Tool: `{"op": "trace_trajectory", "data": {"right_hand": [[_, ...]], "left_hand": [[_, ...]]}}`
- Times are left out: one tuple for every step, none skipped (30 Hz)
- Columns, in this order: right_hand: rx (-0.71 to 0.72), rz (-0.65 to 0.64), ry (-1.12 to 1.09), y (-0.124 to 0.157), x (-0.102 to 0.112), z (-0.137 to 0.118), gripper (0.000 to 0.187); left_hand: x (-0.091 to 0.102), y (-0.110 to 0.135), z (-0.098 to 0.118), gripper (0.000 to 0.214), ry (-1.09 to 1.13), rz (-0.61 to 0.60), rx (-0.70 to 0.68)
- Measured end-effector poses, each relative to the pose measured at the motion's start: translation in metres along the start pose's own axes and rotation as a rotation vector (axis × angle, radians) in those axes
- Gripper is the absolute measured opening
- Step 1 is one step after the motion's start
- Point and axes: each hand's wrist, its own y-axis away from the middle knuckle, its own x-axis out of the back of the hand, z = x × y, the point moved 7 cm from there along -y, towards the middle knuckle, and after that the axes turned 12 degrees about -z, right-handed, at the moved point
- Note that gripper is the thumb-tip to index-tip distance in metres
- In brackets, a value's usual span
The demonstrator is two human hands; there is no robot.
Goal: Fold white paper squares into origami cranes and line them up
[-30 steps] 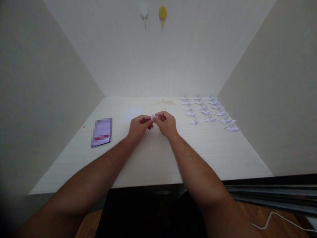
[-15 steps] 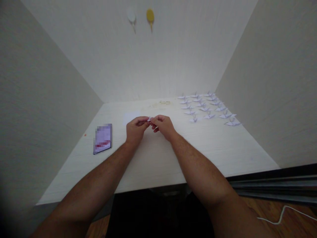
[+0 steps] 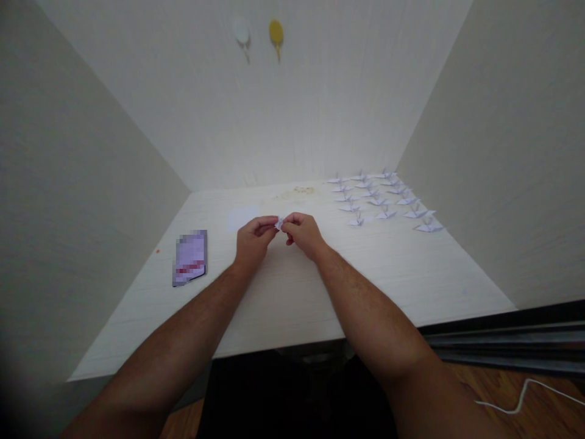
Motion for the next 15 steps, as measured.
{"op": "trace_trajectory", "data": {"right_hand": [[0.013,0.014,0.059,0.0,0.002,0.0,0.01],[0.032,0.024,0.129,-0.001,0.003,-0.001,0.01],[0.053,0.03,0.203,-0.001,0.004,-0.002,0.01],[0.073,0.033,0.275,-0.001,0.004,-0.003,0.01],[0.091,0.035,0.335,-0.001,0.004,-0.003,0.01],[0.105,0.035,0.379,-0.001,0.004,-0.004,0.01],[0.113,0.031,0.403,0.0,0.004,-0.004,0.01],[0.117,0.026,0.412,0.0,0.003,-0.004,0.01],[0.115,0.018,0.41,0.001,0.002,-0.005,0.01],[0.112,0.01,0.408,0.001,0.001,-0.005,0.01],[0.111,0.002,0.411,0.002,0.0,-0.006,0.01],[0.113,-0.002,0.423,0.003,-0.001,-0.007,0.01],[0.121,-0.001,0.443,0.004,-0.002,-0.009,0.009],[0.133,0.004,0.466,0.004,-0.003,-0.011,0.009],[0.147,0.011,0.487,0.005,-0.003,-0.014,0.008]], "left_hand": [[-0.001,0.0,-0.001,0.02,0.013,-0.021,0.025],[-0.002,0.0,-0.001,0.021,0.015,-0.041,0.052],[-0.003,0.0,-0.002,0.023,0.006,-0.054,0.077],[-0.003,0.0,-0.002,0.027,-0.008,-0.06,0.098],[-0.003,0.0,-0.003,0.03,-0.017,-0.059,0.114],[-0.003,0.0,-0.004,0.034,-0.012,-0.059,0.127],[-0.003,-0.001,-0.005,0.036,0.011,-0.059,0.134],[-0.003,-0.001,-0.007,0.037,0.05,-0.061,0.136],[-0.004,-0.001,-0.009,0.036,0.098,-0.065,0.134],[-0.004,-0.002,-0.011,0.035,0.147,-0.071,0.13],[-0.005,-0.002,-0.013,0.033,0.186,-0.077,0.127],[-0.005,-0.003,-0.015,0.031,0.214,-0.08,0.125],[-0.005,-0.003,-0.016,0.029,0.233,-0.083,0.126],[-0.005,-0.003,-0.018,0.027,0.25,-0.084,0.131],[-0.005,-0.003,-0.019,0.025,0.269,-0.085,0.138]]}}
